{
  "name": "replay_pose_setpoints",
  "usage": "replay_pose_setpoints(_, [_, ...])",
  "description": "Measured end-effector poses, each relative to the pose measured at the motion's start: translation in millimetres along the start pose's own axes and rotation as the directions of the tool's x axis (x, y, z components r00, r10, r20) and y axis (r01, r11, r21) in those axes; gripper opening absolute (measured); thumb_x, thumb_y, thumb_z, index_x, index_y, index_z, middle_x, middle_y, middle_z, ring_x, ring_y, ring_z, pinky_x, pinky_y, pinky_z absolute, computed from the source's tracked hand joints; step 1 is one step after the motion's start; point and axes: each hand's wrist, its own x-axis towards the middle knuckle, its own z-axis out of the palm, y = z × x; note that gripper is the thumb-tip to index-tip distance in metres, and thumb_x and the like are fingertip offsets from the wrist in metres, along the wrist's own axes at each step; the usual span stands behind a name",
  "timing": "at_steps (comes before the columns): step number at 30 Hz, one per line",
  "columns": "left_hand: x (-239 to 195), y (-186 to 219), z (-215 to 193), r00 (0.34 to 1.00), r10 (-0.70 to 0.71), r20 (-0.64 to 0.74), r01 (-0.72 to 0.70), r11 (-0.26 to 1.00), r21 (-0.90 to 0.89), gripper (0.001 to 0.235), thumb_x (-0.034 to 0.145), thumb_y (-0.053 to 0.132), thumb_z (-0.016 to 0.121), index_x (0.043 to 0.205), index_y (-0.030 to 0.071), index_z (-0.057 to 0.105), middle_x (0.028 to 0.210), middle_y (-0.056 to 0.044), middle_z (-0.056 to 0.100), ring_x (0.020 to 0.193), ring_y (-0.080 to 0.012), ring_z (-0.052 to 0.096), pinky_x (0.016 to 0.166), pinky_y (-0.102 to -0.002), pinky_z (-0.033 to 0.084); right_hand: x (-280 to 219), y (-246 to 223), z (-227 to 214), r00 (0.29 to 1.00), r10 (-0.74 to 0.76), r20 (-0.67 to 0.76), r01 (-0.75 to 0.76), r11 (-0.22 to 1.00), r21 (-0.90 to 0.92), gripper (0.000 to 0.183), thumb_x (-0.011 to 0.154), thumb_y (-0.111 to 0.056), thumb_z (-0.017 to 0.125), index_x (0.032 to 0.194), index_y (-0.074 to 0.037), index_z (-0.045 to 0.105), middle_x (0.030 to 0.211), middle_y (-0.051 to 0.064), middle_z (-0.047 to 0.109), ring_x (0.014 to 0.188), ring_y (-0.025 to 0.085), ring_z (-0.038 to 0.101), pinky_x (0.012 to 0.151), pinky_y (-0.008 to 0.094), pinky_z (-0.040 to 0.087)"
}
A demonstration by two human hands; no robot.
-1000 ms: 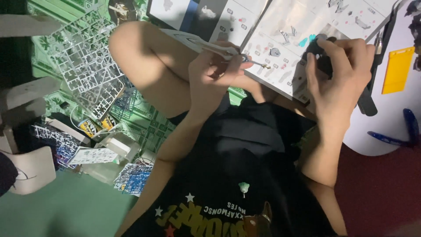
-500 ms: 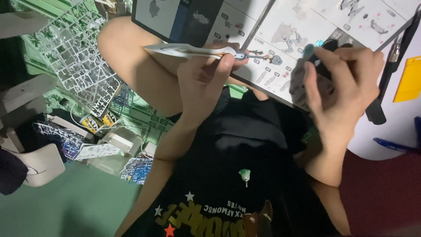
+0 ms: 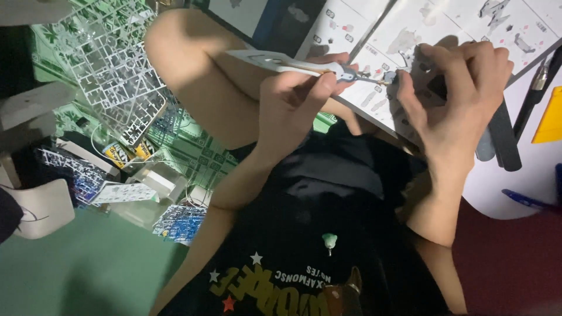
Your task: The person assembles a small plastic model kit by applying gold paint to a white plastic part, sanding it, and attaching a small grey component. The person uses a paintbrush, sanding block, and tweezers while referencing an instruction manual.
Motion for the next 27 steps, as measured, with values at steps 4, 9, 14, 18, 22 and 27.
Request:
replay_pose_setpoints(4, [-6.1, -6.8, -0.4, 1.000, -0.029, -0.012, 0.028, 0.997, -0.075, 0.028, 0.096, 0.007, 0.055, 0.105, -0.020, 0.058, 0.127, -0.017, 0.058, 0.076, -0.0219, 0.067, 0.085, -0.026, 0.057, -5.6, -9.9, -9.5, 0.999, 0.005, -0.049, 0.003, 0.986, 0.170, 0.033, 0.088, 0.003, 0.090, 0.112, 0.015, 0.071, 0.099, 0.018, 0.044, 0.091, 0.029, 0.040, 0.076, 0.037, 0.038])
replay_pose_setpoints(9, [-14.8, -0.7, 7.5, 1.000, 0.014, 0.026, -0.016, 0.999, 0.050, 0.025, 0.095, 0.010, 0.057, 0.105, -0.011, 0.066, 0.122, -0.013, 0.064, 0.072, -0.0074, 0.060, 0.064, -0.016, 0.047, -15.9, -38.9, -15.0, 0.994, -0.015, -0.104, 0.043, 0.963, 0.268, 0.040, 0.079, -0.006, 0.094, 0.107, 0.013, 0.074, 0.092, 0.015, 0.050, 0.086, 0.028, 0.045, 0.074, 0.039, 0.036])
replay_pose_setpoints(14, [-27.5, 1.3, 13.5, 0.998, 0.002, 0.058, 0.000, 0.999, -0.044, 0.018, 0.097, 0.002, 0.056, 0.106, -0.012, 0.064, 0.128, -0.010, 0.061, 0.075, -0.0135, 0.066, 0.072, -0.022, 0.057, -16.1, -54.7, -16.1, 0.987, -0.066, -0.147, 0.100, 0.968, 0.232, 0.033, 0.081, -0.006, 0.090, 0.103, 0.013, 0.074, 0.087, 0.016, 0.049, 0.084, 0.030, 0.041, 0.076, 0.041, 0.035])
replay_pose_setpoints(18, [-32.6, 12.3, 15.5, 0.995, 0.021, 0.101, -0.026, 0.999, 0.046, 0.022, 0.098, 0.004, 0.053, 0.117, -0.004, 0.061, 0.095, -0.010, 0.070, 0.074, -0.0104, 0.064, 0.071, -0.019, 0.054, -20.0, -59.5, -19.7, 0.983, -0.073, -0.168, 0.112, 0.965, 0.236, 0.032, 0.080, -0.003, 0.091, 0.102, 0.014, 0.074, 0.087, 0.018, 0.052, 0.085, 0.031, 0.043, 0.079, 0.042, 0.037])
replay_pose_setpoints(22, [-38.8, 7.1, 18.6, 0.989, 0.083, 0.121, -0.093, 0.993, 0.075, 0.020, 0.098, 0.005, 0.053, 0.114, -0.005, 0.061, 0.109, -0.011, 0.068, 0.073, -0.0106, 0.064, 0.067, -0.018, 0.054, -24.8, -61.4, -23.4, 0.984, -0.062, -0.167, 0.099, 0.970, 0.224, 0.034, 0.079, -0.002, 0.091, 0.103, 0.014, 0.074, 0.087, 0.018, 0.051, 0.084, 0.031, 0.043, 0.078, 0.042, 0.035])
replay_pose_setpoints(27, [-46.8, 11.2, 22.3, 0.994, 0.012, 0.111, -0.023, 0.995, 0.099, 0.021, 0.098, 0.003, 0.054, 0.114, -0.007, 0.064, 0.122, -0.009, 0.064, 0.078, -0.0089, 0.062, 0.069, -0.017, 0.052, -28.9, -63.2, -25.7, 0.979, -0.076, -0.189, 0.119, 0.967, 0.225, 0.033, 0.080, -0.004, 0.091, 0.102, 0.013, 0.073, 0.087, 0.017, 0.051, 0.084, 0.032, 0.043, 0.078, 0.043, 0.038])
